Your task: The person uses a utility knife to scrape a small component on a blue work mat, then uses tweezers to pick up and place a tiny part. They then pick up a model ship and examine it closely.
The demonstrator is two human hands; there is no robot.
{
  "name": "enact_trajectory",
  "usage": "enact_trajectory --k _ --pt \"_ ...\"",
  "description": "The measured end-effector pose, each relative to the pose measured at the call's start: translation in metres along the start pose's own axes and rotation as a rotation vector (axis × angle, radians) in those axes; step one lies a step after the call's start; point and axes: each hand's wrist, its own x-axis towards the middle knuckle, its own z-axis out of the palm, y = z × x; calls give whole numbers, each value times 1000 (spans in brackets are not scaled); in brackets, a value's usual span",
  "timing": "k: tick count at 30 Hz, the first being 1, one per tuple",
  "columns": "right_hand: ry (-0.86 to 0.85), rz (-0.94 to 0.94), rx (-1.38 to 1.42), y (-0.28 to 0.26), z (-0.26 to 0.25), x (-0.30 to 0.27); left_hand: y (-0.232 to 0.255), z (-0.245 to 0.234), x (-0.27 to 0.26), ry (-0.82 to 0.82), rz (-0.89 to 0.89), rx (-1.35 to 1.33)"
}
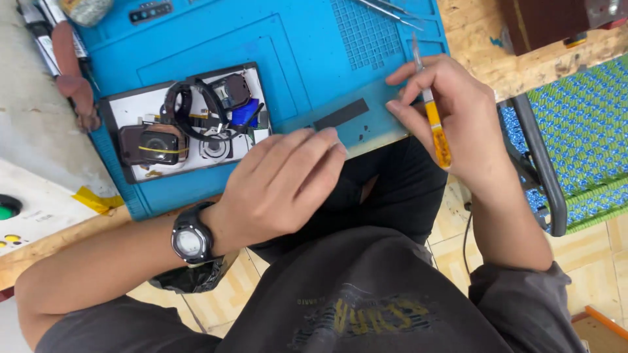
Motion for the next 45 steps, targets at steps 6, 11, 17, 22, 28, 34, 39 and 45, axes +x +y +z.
enact_trajectory --k 6,11,17,22,28,34,39,45 --pt "-46 -124 -138 16 -3 1 -15 32 6 -109 -33 -64" --pt "-38 -144 -146 45 1 -8 -16 56 7 -202 -48 -86" --pt "25 -255 -204 80 22 -14 -19 74 3 -303 -44 -114" --pt "58 -286 -234 99 27 -18 -22 85 -1 -325 -61 -176" --pt "-20 -301 -231 107 25 -19 -27 90 -7 -346 -77 -188" --pt "-186 -343 -190 119 14 -22 -28 94 -15 -354 -87 -207" --pt "-114 -187 -37 111 5 -45 -31 94 -16 -404 -91 -212" --pt "-176 94 -124 86 -1 -39 -31 96 -18 -424 -90 -220"
